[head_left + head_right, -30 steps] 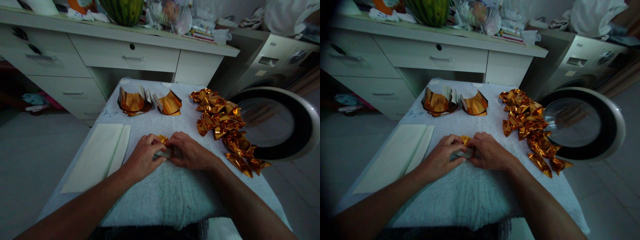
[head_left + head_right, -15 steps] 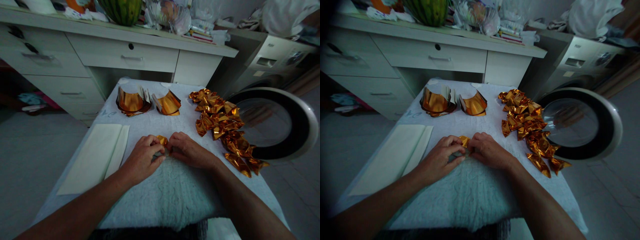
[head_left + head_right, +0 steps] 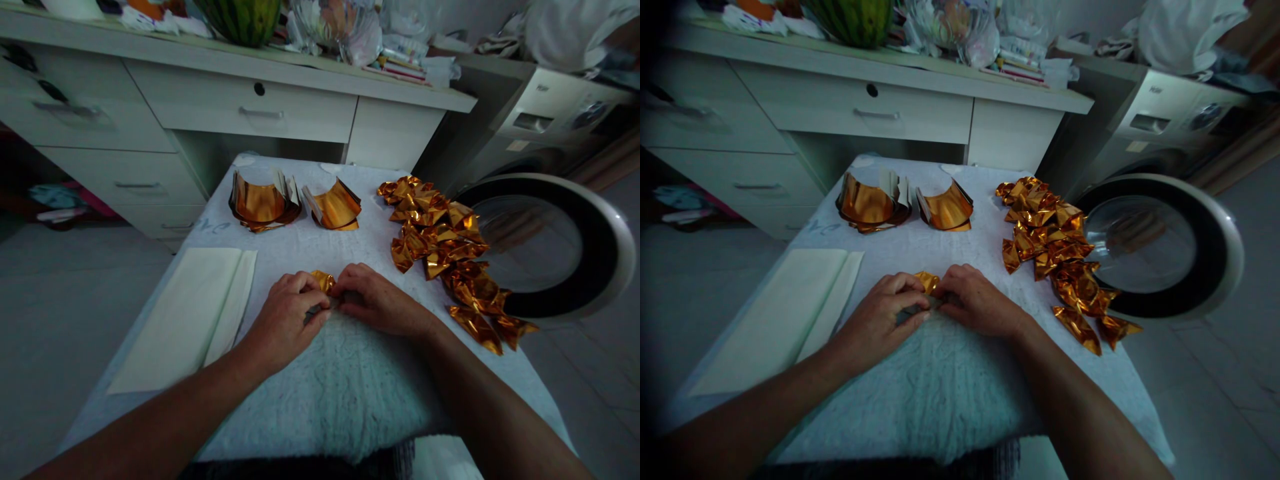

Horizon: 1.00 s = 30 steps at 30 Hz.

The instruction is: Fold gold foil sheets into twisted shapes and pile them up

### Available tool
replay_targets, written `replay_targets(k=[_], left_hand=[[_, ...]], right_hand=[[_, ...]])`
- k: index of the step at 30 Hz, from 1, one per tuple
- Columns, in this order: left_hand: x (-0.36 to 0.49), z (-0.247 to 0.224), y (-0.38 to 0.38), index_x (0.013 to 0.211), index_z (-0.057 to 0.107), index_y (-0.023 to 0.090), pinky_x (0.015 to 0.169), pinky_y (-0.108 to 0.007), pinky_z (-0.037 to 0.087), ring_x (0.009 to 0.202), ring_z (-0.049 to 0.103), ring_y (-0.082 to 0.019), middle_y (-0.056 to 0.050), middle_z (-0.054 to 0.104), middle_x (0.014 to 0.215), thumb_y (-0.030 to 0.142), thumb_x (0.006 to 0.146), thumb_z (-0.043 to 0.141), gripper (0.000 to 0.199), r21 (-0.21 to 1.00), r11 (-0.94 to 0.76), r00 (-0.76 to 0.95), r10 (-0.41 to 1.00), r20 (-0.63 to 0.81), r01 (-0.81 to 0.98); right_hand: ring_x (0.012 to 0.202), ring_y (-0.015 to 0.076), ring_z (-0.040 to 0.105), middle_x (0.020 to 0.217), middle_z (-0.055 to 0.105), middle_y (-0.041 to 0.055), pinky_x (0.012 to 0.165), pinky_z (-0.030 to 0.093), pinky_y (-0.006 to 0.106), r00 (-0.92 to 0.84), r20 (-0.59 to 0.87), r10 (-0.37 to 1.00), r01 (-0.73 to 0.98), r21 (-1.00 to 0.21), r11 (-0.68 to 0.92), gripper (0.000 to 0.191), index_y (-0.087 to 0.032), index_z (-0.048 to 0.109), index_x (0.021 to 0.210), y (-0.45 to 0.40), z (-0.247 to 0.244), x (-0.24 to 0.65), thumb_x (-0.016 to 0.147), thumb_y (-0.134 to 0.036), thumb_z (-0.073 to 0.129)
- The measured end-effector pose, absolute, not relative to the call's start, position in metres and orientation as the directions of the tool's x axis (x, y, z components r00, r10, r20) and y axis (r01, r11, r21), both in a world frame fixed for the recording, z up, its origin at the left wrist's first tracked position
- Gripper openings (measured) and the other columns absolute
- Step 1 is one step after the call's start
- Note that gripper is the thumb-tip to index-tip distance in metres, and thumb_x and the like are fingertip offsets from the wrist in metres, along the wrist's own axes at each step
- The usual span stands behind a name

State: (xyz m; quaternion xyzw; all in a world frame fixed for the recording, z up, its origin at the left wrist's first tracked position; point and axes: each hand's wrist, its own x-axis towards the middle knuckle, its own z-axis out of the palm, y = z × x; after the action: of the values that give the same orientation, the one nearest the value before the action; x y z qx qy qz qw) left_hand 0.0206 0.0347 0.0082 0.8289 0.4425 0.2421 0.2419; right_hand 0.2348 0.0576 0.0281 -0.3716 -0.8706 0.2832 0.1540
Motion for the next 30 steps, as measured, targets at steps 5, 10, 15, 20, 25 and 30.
replay_targets(k=[5, 10, 15, 20, 25, 30], left_hand=[[0.023, 0.008, 0.034, 0.091, 0.071, 0.024, 0.090, -0.048, 0.045, 0.100, 0.055, -0.025, -0.004, 0.060, 0.102, 0.015, 0.080, 0.068, 0.014, 0.608, -0.491, 0.496, 0.850, 0.178, 0.624], [0.024, 0.011, 0.034, 0.080, 0.067, 0.022, 0.085, -0.045, 0.044, 0.096, 0.055, -0.024, -0.002, 0.061, 0.095, 0.017, 0.083, 0.065, 0.006, 0.615, -0.468, 0.484, 0.861, 0.156, 0.634], [0.026, 0.012, 0.034, 0.079, 0.062, 0.021, 0.083, -0.044, 0.044, 0.091, 0.055, -0.022, -0.003, 0.060, 0.091, 0.019, 0.089, 0.056, 0.012, 0.592, -0.458, 0.471, 0.870, 0.146, 0.663], [0.028, 0.009, 0.034, 0.080, 0.059, 0.020, 0.083, -0.043, 0.046, 0.092, 0.055, -0.023, -0.004, 0.057, 0.094, 0.016, 0.086, 0.057, 0.007, 0.584, -0.452, 0.429, 0.884, 0.188, 0.675], [0.028, 0.005, 0.035, 0.082, 0.056, 0.021, 0.082, -0.042, 0.046, 0.092, 0.056, -0.023, -0.003, 0.055, 0.094, 0.013, 0.083, 0.060, 0.009, 0.576, -0.452, 0.418, 0.886, 0.201, 0.681], [0.027, 0.006, 0.034, 0.093, 0.056, 0.021, 0.083, -0.044, 0.044, 0.096, 0.054, -0.025, -0.004, 0.057, 0.098, 0.011, 0.083, 0.058, 0.015, 0.553, -0.461, 0.439, 0.880, 0.182, 0.694]], right_hand=[[0.094, 0.0194, 0.053, 0.096, 0.059, 0.0052, 0.086, 0.041, 0.035, -0.683, 0.055, 0.728, 0.551, -0.616, 0.563, 0.013, -0.018, 0.067, 0.100, 0.059, 0.025, 0.236, 0.089, -0.014, 0.062], [0.094, 0.0185, 0.054, 0.096, 0.060, 0.0041, 0.087, 0.041, 0.034, -0.665, 0.045, 0.746, 0.559, -0.633, 0.536, 0.016, -0.019, 0.067, 0.100, 0.059, 0.026, 0.236, 0.086, -0.011, 0.064], [0.092, 0.0179, 0.055, 0.095, 0.062, 0.0039, 0.088, 0.041, 0.035, -0.644, 0.059, 0.763, 0.566, -0.635, 0.526, 0.015, -0.019, 0.066, 0.096, 0.059, 0.027, 0.232, 0.087, -0.009, 0.060], [0.089, 0.0176, 0.055, 0.091, 0.062, 0.0033, 0.085, 0.040, 0.033, -0.598, 0.060, 0.799, 0.602, -0.625, 0.497, 0.013, -0.018, 0.065, 0.089, 0.058, 0.026, 0.226, 0.084, -0.007, 0.061], [0.087, 0.0167, 0.054, 0.089, 0.062, 0.0018, 0.084, 0.039, 0.032, -0.578, 0.063, 0.814, 0.610, -0.630, 0.481, 0.014, -0.019, 0.065, 0.088, 0.059, 0.023, 0.224, 0.082, -0.006, 0.064], [0.085, 0.0166, 0.053, 0.086, 0.061, 0.0016, 0.081, 0.037, 0.031, -0.555, 0.077, 0.828, 0.628, -0.614, 0.478, 0.011, -0.018, 0.065, 0.086, 0.058, 0.021, 0.222, 0.082, -0.008, 0.065]])
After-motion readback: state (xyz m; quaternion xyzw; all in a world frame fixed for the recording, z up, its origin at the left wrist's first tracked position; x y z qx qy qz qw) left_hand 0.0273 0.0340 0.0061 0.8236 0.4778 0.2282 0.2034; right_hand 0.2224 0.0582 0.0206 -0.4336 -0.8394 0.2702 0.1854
